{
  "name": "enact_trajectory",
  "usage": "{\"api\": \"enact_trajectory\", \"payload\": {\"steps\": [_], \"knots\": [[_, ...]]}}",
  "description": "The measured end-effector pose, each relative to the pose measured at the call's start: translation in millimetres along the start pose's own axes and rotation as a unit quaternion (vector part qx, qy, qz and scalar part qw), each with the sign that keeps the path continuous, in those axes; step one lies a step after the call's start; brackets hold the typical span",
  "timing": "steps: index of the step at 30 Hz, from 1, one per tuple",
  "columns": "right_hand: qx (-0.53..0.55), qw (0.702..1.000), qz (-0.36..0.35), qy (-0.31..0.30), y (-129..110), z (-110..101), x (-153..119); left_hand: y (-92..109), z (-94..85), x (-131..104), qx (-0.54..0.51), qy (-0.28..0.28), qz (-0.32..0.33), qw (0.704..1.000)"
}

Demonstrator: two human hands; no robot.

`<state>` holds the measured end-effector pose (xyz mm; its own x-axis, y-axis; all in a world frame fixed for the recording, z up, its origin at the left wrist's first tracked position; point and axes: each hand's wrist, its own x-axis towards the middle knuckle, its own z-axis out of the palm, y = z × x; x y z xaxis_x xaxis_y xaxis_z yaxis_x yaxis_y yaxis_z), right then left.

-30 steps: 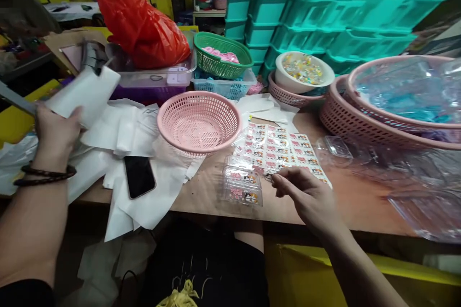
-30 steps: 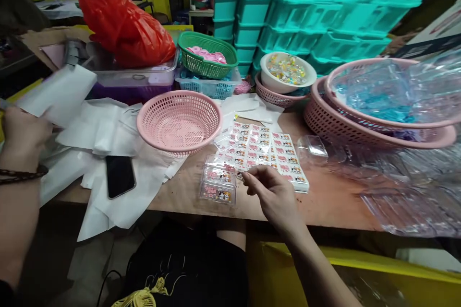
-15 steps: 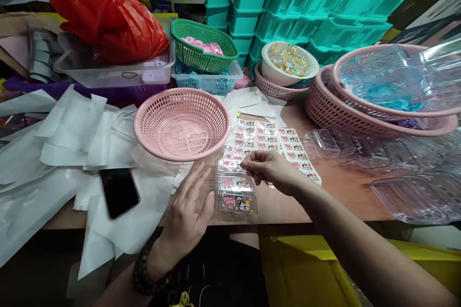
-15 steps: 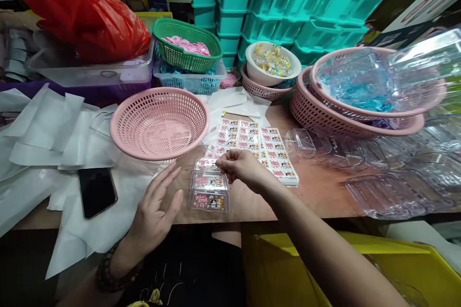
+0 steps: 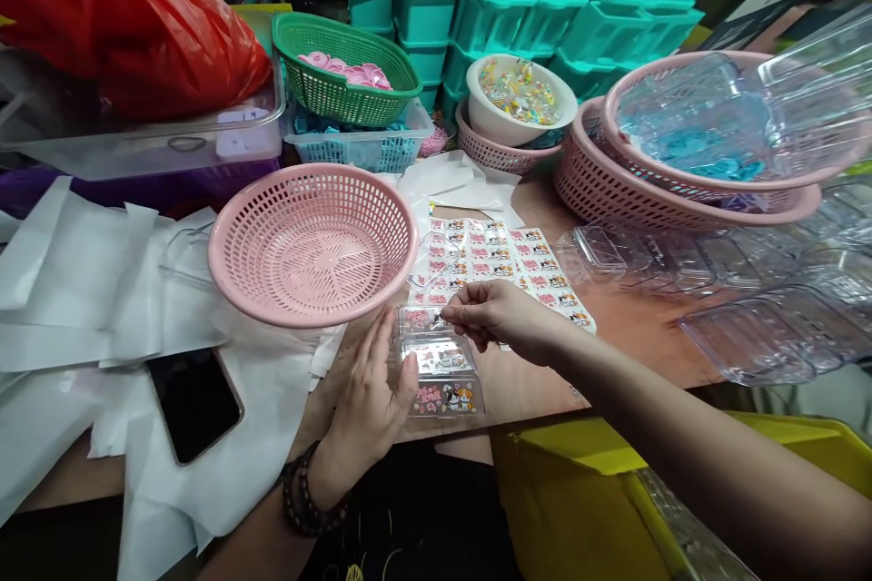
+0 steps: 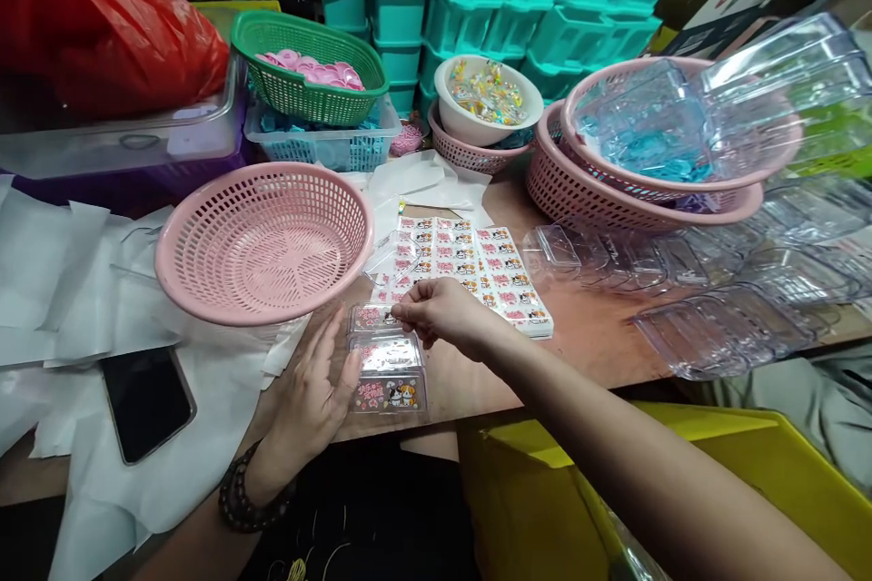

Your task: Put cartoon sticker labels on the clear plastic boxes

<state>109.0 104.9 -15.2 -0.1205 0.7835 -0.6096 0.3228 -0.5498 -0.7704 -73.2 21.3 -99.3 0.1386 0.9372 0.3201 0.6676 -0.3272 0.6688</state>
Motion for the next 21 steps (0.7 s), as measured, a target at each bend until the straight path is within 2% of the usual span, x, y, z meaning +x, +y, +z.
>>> {"api": "enact_trajectory", "payload": {"steps": [5,15,21], "knots": [[-0.013,1.0,0.02,0.013,-3.1,1.9,-0.5,-2.4,3.7,-0.6,-0.033,0.005,-0.007,0.999],[-0.035,0.999,0.033,0.016,-9.9,3.3,-0.7,-3.1,-0.2,4.1,-0.054,-0.059,0.012,0.997],[-0.098,0.995,0.021,0.015,-9.6,5.0,-1.0,-3.0,-2.7,5.7,-0.046,-0.083,0.008,0.995]]}}
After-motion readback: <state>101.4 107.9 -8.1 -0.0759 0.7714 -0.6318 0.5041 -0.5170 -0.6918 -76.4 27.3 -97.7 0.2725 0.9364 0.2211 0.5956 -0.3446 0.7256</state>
